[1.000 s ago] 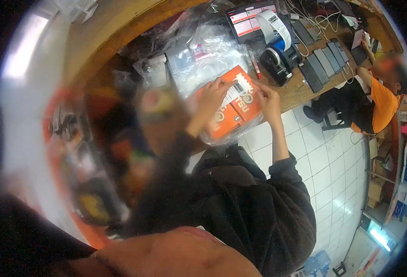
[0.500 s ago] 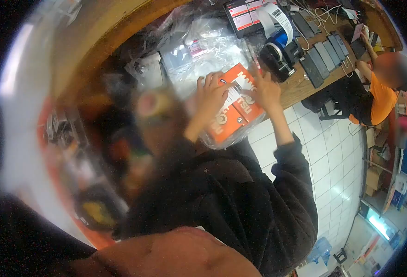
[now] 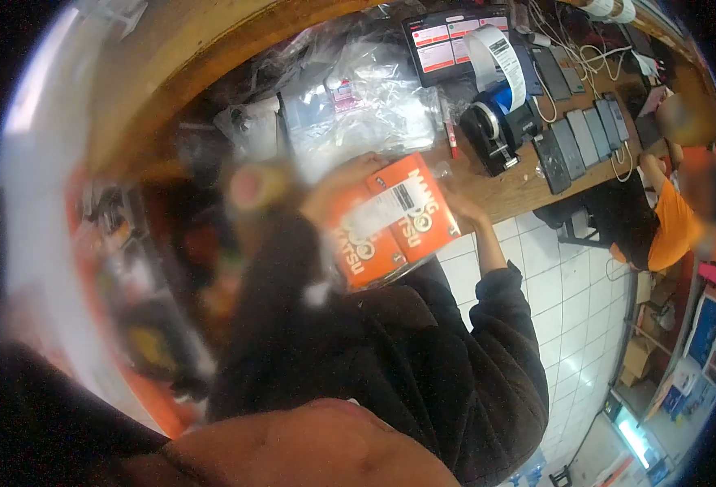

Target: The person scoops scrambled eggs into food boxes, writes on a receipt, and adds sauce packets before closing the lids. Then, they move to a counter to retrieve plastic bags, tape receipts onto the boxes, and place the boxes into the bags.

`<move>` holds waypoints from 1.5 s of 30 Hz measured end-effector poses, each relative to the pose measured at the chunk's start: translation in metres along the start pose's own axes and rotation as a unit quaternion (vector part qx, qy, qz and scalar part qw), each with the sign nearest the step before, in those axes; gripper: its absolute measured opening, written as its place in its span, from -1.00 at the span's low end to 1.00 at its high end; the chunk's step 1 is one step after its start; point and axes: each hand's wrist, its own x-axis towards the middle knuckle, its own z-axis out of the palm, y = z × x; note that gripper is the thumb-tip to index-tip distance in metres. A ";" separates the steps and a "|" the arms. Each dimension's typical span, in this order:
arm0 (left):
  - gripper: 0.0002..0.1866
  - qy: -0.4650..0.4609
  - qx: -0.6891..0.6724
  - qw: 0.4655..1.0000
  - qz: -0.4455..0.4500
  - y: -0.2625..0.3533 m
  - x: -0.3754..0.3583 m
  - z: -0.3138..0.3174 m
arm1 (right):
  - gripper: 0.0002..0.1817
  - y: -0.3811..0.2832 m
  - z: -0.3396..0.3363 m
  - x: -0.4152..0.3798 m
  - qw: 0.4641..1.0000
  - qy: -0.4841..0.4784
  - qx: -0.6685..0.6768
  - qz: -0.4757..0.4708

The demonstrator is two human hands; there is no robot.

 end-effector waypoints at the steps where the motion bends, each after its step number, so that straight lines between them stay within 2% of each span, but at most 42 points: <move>1: -0.45 0.012 0.110 0.993 -0.034 0.023 -0.008 0.003 | -0.31 0.020 0.001 0.017 0.999 0.039 0.008 -0.022; 2: -0.46 0.024 0.217 0.973 -0.069 0.038 -0.011 0.006 | -0.34 0.039 0.001 0.035 0.996 0.077 0.015 -0.044; 3: -0.54 -0.044 0.204 0.977 -0.051 -0.016 0.033 0.001 | -0.34 0.034 -0.001 0.043 0.997 0.066 0.012 -0.047; 5: -0.59 -0.038 0.217 0.974 -0.052 -0.001 0.031 0.005 | -0.59 0.016 0.003 0.058 0.968 0.158 -0.120 -0.155; 6: -0.64 -0.043 0.236 0.970 -0.047 0.012 0.030 0.004 | -0.59 0.008 0.007 0.062 0.967 0.149 -0.124 -0.164; 7: -0.64 -0.031 0.235 0.970 -0.048 0.026 0.026 0.006 | -0.70 0.001 0.013 0.063 0.936 0.253 -0.103 -0.221; 8: -0.68 0.061 0.268 0.961 0.008 0.036 0.021 0.009 | -0.80 -0.001 0.014 0.062 0.891 0.355 -0.076 -0.274; 9: -0.70 0.150 0.303 0.939 0.064 0.049 0.017 0.011 | -0.88 0.001 0.013 0.063 0.839 0.398 -0.149 -0.339; 10: -0.70 0.154 0.306 0.937 0.062 0.055 0.016 0.012 | -0.88 -0.001 0.011 0.061 0.839 0.396 -0.145 -0.343; 12: -0.73 0.217 0.295 0.923 0.118 0.062 0.010 0.017 | -0.78 -0.002 0.008 0.053 0.936 0.290 -0.044 -0.195; 13: -0.73 0.217 0.295 0.923 0.117 0.054 0.012 0.018 | -0.78 0.002 0.009 0.055 0.936 0.289 -0.044 -0.195; 15: -0.74 0.176 0.262 0.941 0.120 0.019 0.026 0.017 | -0.65 0.020 0.010 0.067 0.930 0.191 -0.160 -0.269; 16: -0.74 0.169 0.264 0.941 0.128 0.004 0.032 0.020 | -0.56 0.035 0.003 0.082 0.982 0.098 -0.074 -0.145; 18: -0.75 0.137 0.296 0.945 0.007 -0.023 0.041 0.024 | -0.59 0.016 -0.005 0.073 0.990 0.004 -0.066 -0.122; 19: -0.75 0.128 0.300 0.945 0.012 -0.029 0.046 0.021 | -0.59 0.012 -0.005 0.071 0.991 0.014 -0.062 -0.121; 21: -0.78 0.074 0.274 0.954 0.097 -0.036 0.053 0.019 | -0.65 0.005 -0.001 0.067 0.963 0.106 -0.104 -0.226; 22: -0.78 0.068 0.275 0.954 0.102 -0.019 0.051 0.021 | -0.65 -0.007 0.001 0.062 0.962 0.114 -0.104 -0.224; 24: -0.84 0.258 0.375 0.870 0.187 0.051 0.026 0.027 | -0.71 -0.038 0.004 0.045 0.948 0.261 -0.119 -0.137; 25: -0.87 0.221 0.449 0.848 0.178 0.075 0.014 0.027 | -0.72 -0.045 0.000 0.030 0.924 0.304 -0.099 -0.208; 26: -0.87 0.214 0.450 0.848 0.180 0.083 0.003 0.032 | -0.72 -0.037 0.001 0.024 0.924 0.309 -0.095 -0.203; 28: -0.90 0.262 0.418 0.844 0.213 0.090 -0.014 0.042 | -0.80 -0.012 0.000 0.016 0.913 0.265 0.013 -0.309; 29: -0.90 0.257 0.421 0.843 0.216 0.089 -0.017 0.049 | -0.80 0.004 -0.002 0.008 0.912 0.271 0.017 -0.309; 31: -0.89 0.237 0.387 0.873 0.181 0.089 -0.019 0.063 | -0.86 0.023 -0.005 -0.017 0.984 0.125 -0.056 -0.112; 32: -0.89 0.235 0.386 0.873 0.183 0.090 -0.017 0.065 | -0.86 0.023 -0.004 -0.024 0.984 0.128 -0.055 -0.111; 34: -0.85 0.245 0.453 0.846 0.137 0.097 -0.010 0.063 | -0.77 0.008 -0.005 -0.036 0.943 0.239 -0.172 -0.157; 35: -0.80 0.222 0.468 0.842 0.148 0.096 -0.009 0.058 | -0.74 -0.010 -0.004 -0.048 0.934 0.271 -0.112 -0.204; 36: -0.80 0.218 0.471 0.842 0.149 0.094 -0.012 0.060 | -0.74 -0.006 0.000 -0.053 0.934 0.275 -0.108 -0.202; 38: -0.76 0.303 0.391 0.843 0.213 0.110 -0.023 0.070 | -0.79 0.009 0.006 -0.057 0.878 0.374 -0.168 -0.246; 39: -0.73 0.308 0.403 0.819 0.268 0.112 -0.029 0.078 | -0.79 0.028 0.002 -0.062 0.876 0.379 -0.167 -0.247; 41: -0.72 0.241 0.402 0.836 0.284 0.110 -0.040 0.104 | -0.81 0.054 -0.014 -0.075 0.946 0.163 -0.262 -0.101; 42: -0.70 0.164 0.396 0.838 0.337 0.112 -0.047 0.117 | -0.81 0.054 -0.021 -0.079 0.945 0.166 -0.263 -0.103; 43: -0.68 0.088 0.387 0.833 0.386 0.115 -0.054 0.130 | -0.83 0.028 -0.035 -0.093 0.974 0.074 -0.200 -0.071; 44: -0.68 0.092 0.386 0.833 0.386 0.115 -0.060 0.142 | -0.84 0.003 -0.048 -0.107 0.990 -0.022 -0.133 -0.036; 45: -0.64 0.019 0.414 0.847 0.334 0.114 -0.067 0.153 | -0.85 -0.025 -0.063 -0.116 0.993 -0.067 -0.089 -0.043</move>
